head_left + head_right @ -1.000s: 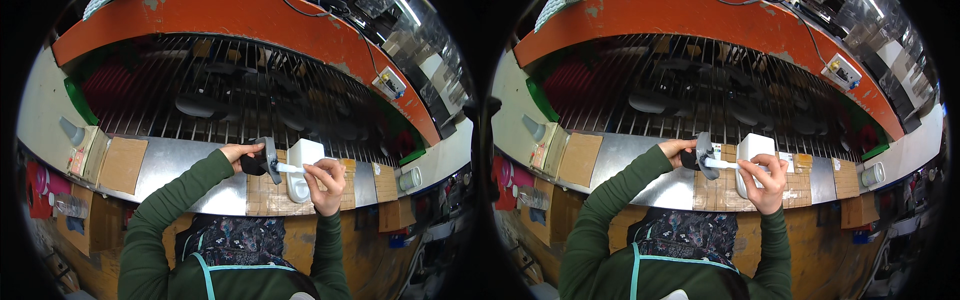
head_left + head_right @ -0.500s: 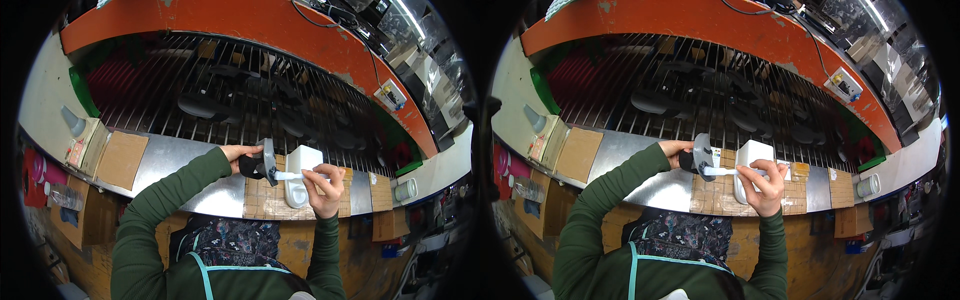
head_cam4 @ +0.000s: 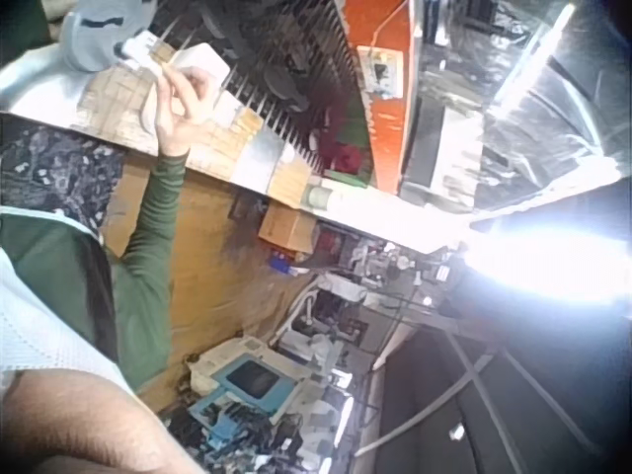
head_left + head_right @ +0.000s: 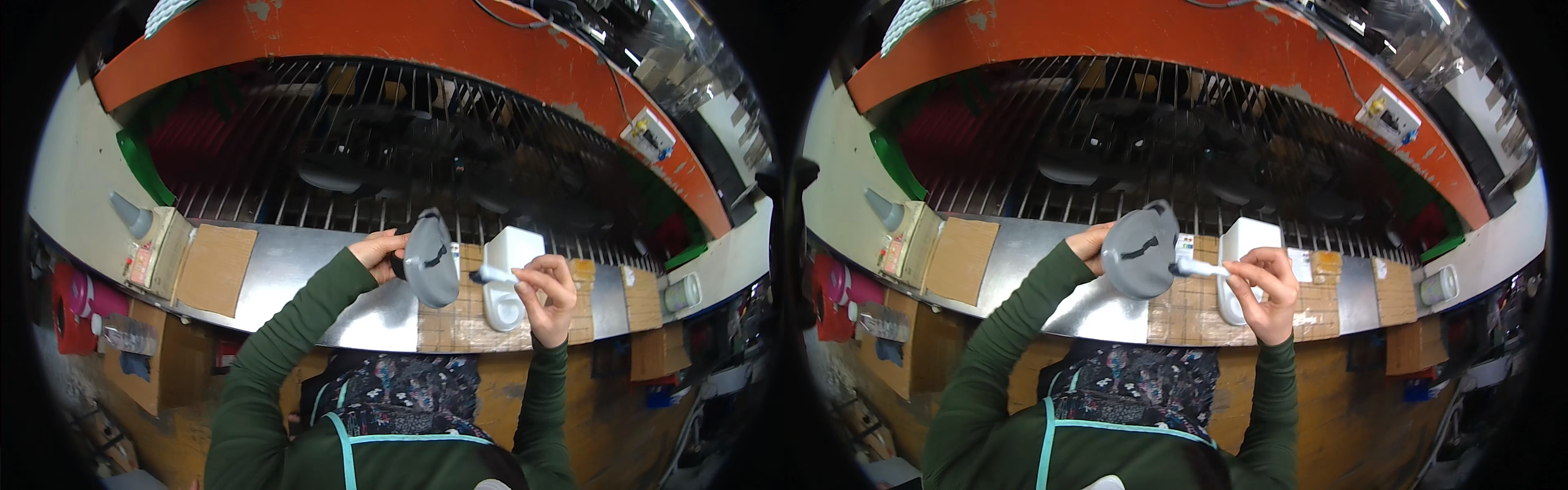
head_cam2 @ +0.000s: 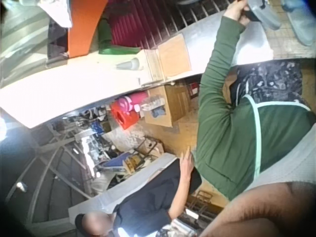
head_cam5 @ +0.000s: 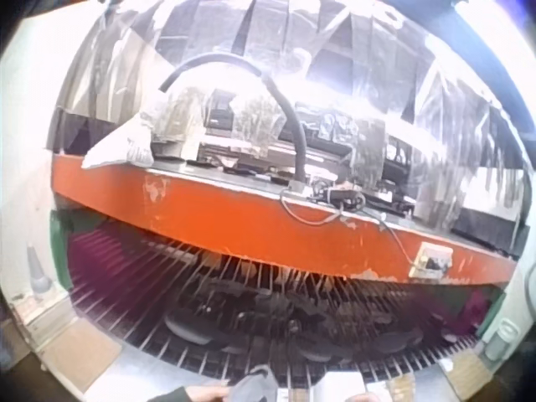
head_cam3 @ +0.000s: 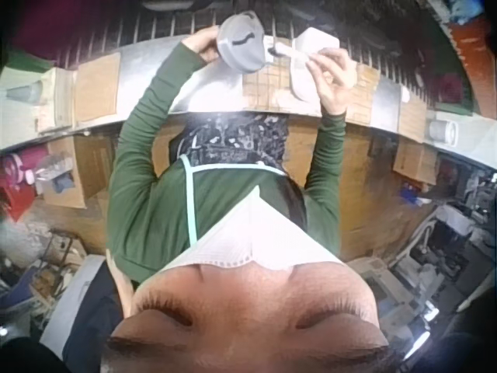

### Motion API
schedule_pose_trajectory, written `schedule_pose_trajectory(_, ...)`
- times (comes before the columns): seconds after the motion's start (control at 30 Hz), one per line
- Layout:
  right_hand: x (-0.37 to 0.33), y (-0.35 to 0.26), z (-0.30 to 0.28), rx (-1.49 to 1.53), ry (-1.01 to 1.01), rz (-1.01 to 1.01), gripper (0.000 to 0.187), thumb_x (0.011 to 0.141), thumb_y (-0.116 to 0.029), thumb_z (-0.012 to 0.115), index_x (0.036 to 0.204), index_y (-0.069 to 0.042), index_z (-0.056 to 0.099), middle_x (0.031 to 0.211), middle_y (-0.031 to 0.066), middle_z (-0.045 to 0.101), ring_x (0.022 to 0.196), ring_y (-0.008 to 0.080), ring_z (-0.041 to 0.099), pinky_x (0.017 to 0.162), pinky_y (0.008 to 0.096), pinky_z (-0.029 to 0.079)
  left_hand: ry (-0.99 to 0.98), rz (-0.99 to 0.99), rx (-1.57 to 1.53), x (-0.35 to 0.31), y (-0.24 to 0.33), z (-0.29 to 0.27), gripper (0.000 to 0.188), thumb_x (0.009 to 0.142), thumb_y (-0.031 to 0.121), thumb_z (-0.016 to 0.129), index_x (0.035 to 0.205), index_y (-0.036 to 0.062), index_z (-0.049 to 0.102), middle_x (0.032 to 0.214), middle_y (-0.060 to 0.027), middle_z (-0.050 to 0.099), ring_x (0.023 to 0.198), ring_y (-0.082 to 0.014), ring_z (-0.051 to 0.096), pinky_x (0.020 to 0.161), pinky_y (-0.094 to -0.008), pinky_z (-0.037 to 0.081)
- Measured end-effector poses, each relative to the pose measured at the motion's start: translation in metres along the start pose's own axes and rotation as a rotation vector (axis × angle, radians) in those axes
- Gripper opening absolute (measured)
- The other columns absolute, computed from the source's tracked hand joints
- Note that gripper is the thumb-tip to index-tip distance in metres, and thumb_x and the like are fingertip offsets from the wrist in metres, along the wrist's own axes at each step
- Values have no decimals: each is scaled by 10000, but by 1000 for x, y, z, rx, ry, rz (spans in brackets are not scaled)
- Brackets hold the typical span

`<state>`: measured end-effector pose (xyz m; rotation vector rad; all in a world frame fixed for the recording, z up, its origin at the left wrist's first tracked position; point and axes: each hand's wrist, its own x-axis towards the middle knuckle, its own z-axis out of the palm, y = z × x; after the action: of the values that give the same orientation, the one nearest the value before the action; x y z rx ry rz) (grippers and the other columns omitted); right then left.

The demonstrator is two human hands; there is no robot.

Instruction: The person holds a gray plastic part and applies a white substance from a syringe-like tool to its edges and surfaces. The person repeatedly rotates the part to access different areas and continues applying the substance throughout the clip.

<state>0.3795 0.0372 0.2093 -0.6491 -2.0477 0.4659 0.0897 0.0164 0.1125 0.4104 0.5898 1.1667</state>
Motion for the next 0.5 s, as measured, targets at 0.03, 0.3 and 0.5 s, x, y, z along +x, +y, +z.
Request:
schedule_pose_trajectory(0.03, -4, -4, 9, 112, 24, 61, 204, 742, 21, 740, 939, -31, 746, 906, 67, 591, 720, 125, 553, 594, 247, 458, -62, 86, 17, -4, -4, -6, 264, 910, 126, 657, 1132, 10, 572, 929, -49, 676, 856, -131, 683, 812, -307, 588)
schedule_pose_trajectory(0.3, -37, -8, 63, -366, 136, 39, 284, 714, -112, 784, 991, -175, 768, 906, 31, 600, 731, 132, 516, 739, 308, 295, -139, 420, 197, -13, -36, -39, 701, 814, 138, 754, 1405, 84, 381, 1189, -107, 615, 987, -165, 666, 815, -305, 592)
schedule_pose_trajectory(0.5, -73, -38, 75, -279, 96, -157, 345, 697, -133, 796, 1034, -195, 759, 891, 29, 595, 748, 117, 524, 723, 314, 260, -90, 498, 103, -11, -48, -43, 678, 871, 152, 633, 1439, 70, 271, 1248, -138, 554, 1026, -204, 598, 868, -324, 540)
